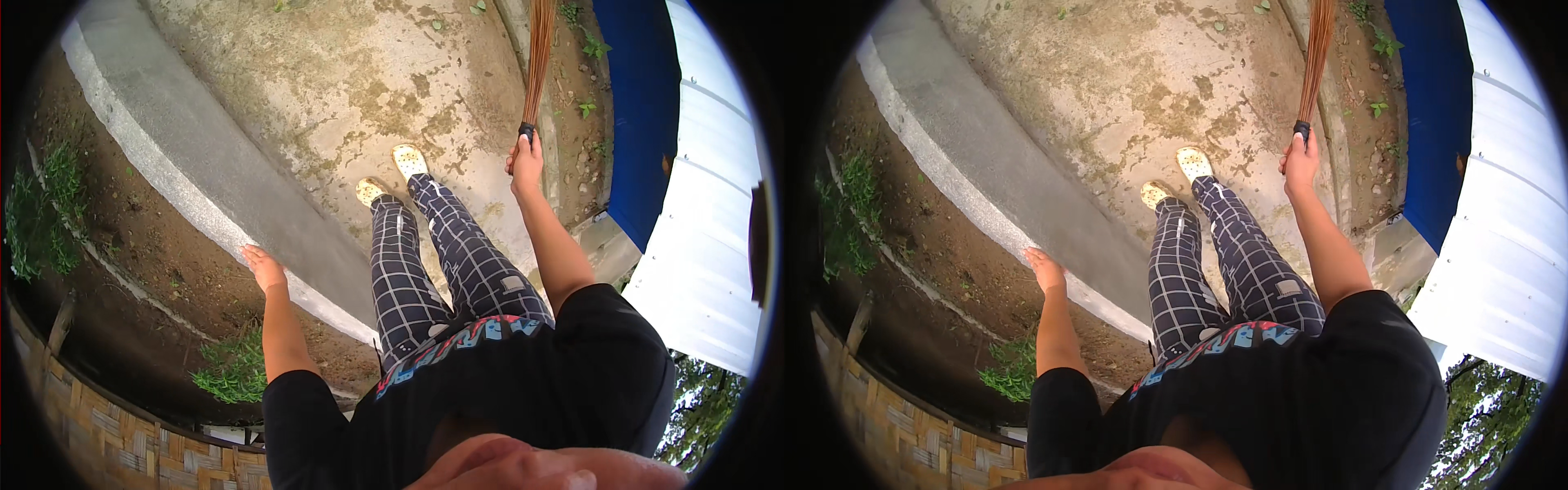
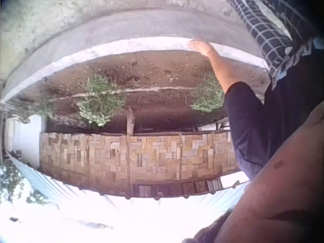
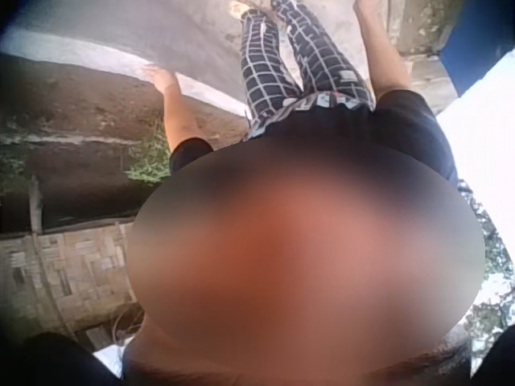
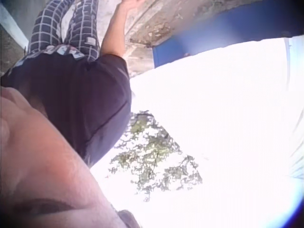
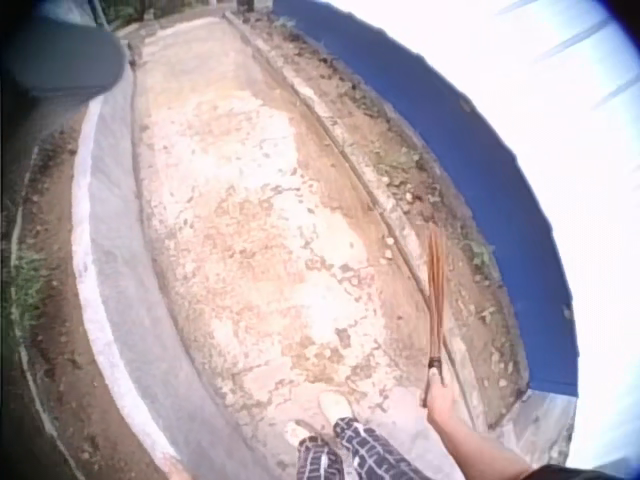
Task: The person sweeps a concrete path with a broom and pulls small weeds from the adjacent dirt by hand.
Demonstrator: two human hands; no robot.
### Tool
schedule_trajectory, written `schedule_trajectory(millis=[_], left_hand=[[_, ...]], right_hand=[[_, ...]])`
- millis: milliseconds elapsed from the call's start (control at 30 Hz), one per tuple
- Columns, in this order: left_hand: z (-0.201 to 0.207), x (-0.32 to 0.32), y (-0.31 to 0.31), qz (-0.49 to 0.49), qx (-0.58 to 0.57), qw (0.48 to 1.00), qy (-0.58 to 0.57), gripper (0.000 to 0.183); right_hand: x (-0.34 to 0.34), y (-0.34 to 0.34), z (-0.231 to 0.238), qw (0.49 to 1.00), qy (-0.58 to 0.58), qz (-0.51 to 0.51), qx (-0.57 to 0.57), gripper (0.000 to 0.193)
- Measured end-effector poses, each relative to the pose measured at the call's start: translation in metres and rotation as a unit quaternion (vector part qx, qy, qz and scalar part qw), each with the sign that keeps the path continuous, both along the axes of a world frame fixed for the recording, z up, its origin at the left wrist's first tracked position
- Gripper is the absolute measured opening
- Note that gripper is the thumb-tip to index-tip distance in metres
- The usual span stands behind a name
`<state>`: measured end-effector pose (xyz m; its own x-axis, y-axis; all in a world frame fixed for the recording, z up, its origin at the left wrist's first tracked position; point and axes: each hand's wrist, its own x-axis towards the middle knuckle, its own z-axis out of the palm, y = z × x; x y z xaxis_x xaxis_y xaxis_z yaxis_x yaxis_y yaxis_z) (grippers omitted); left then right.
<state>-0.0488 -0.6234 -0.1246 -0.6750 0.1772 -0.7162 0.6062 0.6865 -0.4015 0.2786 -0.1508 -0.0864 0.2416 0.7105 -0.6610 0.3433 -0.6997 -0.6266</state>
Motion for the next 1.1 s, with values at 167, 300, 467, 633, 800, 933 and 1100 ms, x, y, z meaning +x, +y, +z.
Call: schedule_trajectory(millis=[167, 300, 467, 633, 800, 933, 1100], left_hand=[[0.007, -0.003, 0.008, -0.001, -0.049, 0.998, -0.036, 0.12], [0.015, -0.011, 0.014, -0.032, -0.101, 0.992, -0.064, 0.126], [0.022, -0.033, 0.038, 0.013, -0.154, 0.976, -0.15, 0.129], [0.035, -0.052, 0.057, 0.002, -0.052, 0.986, -0.161, 0.067], [0.06, -0.045, 0.117, 0.062, 0.145, 0.976, -0.148, 0.039], [0.068, -0.045, 0.151, 0.107, 0.229, 0.954, -0.16, 0.048], [0.044, -0.045, 0.2, 0.201, 0.345, 0.897, -0.188, 0.055]], right_hand=[[0.122, -0.086, -0.056, 0.866, -0.048, -0.444, -0.224, 0.009], [0.04, -0.105, -0.107, 0.907, 0.047, -0.299, -0.293, 0.007], [-0.162, -0.041, -0.06, 0.928, 0.308, 0.066, -0.199, 0.054], [-0.157, -0.03, -0.032, 0.957, 0.278, 0.076, -0.024, 0.054], [-0.012, -0.055, -0.02, 0.951, 0.052, -0.279, -0.12, 0.02], [0.04, -0.047, -0.076, 0.865, 0.008, -0.462, -0.195, 0.01], [-0.169, 0.032, -0.089, 0.95, 0.204, -0.072, -0.225, 0.027]])
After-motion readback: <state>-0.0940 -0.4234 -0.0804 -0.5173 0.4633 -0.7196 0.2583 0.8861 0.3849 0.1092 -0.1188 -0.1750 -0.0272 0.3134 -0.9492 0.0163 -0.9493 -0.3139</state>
